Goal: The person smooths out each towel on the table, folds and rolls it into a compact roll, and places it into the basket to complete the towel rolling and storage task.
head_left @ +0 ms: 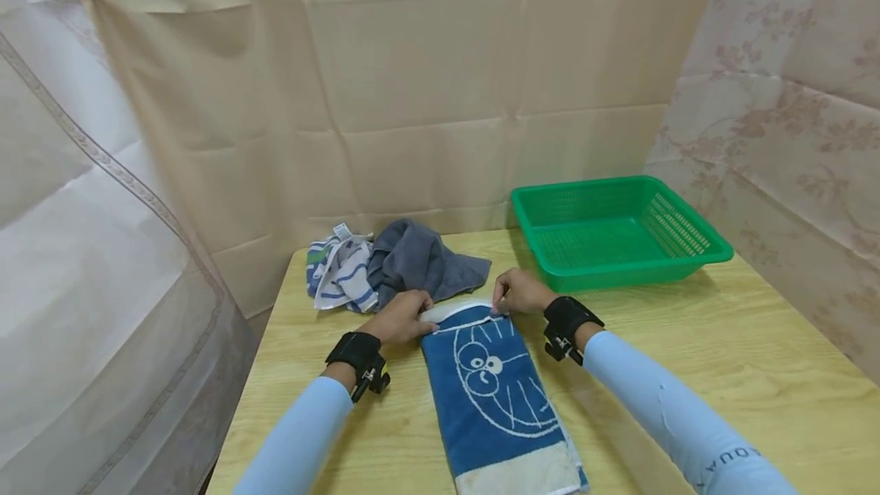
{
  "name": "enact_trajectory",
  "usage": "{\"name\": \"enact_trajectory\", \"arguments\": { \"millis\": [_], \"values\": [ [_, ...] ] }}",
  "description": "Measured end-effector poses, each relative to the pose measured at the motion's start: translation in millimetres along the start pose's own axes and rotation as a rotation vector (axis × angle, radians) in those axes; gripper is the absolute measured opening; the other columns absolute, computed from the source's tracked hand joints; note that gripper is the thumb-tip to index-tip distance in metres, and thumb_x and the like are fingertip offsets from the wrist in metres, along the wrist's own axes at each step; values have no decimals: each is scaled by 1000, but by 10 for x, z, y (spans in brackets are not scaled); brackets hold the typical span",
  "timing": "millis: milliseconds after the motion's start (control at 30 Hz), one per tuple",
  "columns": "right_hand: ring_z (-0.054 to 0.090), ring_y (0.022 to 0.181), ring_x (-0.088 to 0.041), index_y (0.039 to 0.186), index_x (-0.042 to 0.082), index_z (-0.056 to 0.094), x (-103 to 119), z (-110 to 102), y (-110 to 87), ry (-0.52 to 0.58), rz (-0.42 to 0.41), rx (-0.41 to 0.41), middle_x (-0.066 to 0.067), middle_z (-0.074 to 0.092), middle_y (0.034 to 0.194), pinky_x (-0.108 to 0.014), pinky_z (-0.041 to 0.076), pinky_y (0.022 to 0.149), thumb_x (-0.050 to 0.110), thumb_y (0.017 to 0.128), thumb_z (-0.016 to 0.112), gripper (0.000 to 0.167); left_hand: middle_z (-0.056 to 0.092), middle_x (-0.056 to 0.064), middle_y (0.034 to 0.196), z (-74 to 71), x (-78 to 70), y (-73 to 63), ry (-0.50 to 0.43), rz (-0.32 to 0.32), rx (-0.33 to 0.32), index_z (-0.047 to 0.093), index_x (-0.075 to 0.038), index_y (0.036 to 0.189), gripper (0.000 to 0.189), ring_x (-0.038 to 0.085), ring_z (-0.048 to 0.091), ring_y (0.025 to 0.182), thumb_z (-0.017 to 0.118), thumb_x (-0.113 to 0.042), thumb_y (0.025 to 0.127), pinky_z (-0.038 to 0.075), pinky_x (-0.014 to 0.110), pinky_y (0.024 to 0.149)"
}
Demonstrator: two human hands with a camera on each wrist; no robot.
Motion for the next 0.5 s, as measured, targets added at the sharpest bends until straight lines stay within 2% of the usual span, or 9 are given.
{"name": "enact_trajectory", "arguments": {
  "millis": [133, 233, 333, 500],
  "values": [
    [59, 77, -17, 95, 5, 70, -16, 13, -5, 51, 26, 38, -3, 66, 85, -32, 49, 69, 7, 83, 86, 20, 55, 1, 91, -53, -95, 14, 51, 75, -57, 61, -11, 96, 21, 18, 51, 84, 81, -14, 90, 45, 35, 75],
    [54, 70, -16, 86, 9, 68, 37, 21, -24, -26, -21, 12, 0, 62, 77, -31, 45, 66, 4, 80, 84, 18, 52, 0, 88, -106, -146, 5, 85, 135, -121, 60, -13, 91, 25, 18, 49, 83, 81, -4, 83, 43, 35, 74],
    [45, 69, -15, 77, 14, 62, 128, 61, -54, -150, -118, -46, 3, 52, 74, -30, 39, 65, -1, 76, 80, 24, 48, -1, 87, -135, -170, -25, 111, 181, -181, 57, -15, 88, 32, 18, 46, 82, 81, 3, 76, 40, 35, 74],
    [39, 70, -13, 70, 18, 50, 309, 175, -140, -386, -348, -136, 4, 39, 76, -28, 35, 64, -15, 75, 71, 39, 43, -3, 87, -121, -171, -82, 141, 228, -246, 53, -17, 85, 41, 18, 42, 84, 80, 12, 73, 37, 34, 75]
  ]
}}
Point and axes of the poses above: each hand's wrist, its own y-axis towards the middle knuckle, its own z-axis out of the palm, x = y × z, the point moved 7 cm from there along y, towards the middle knuckle
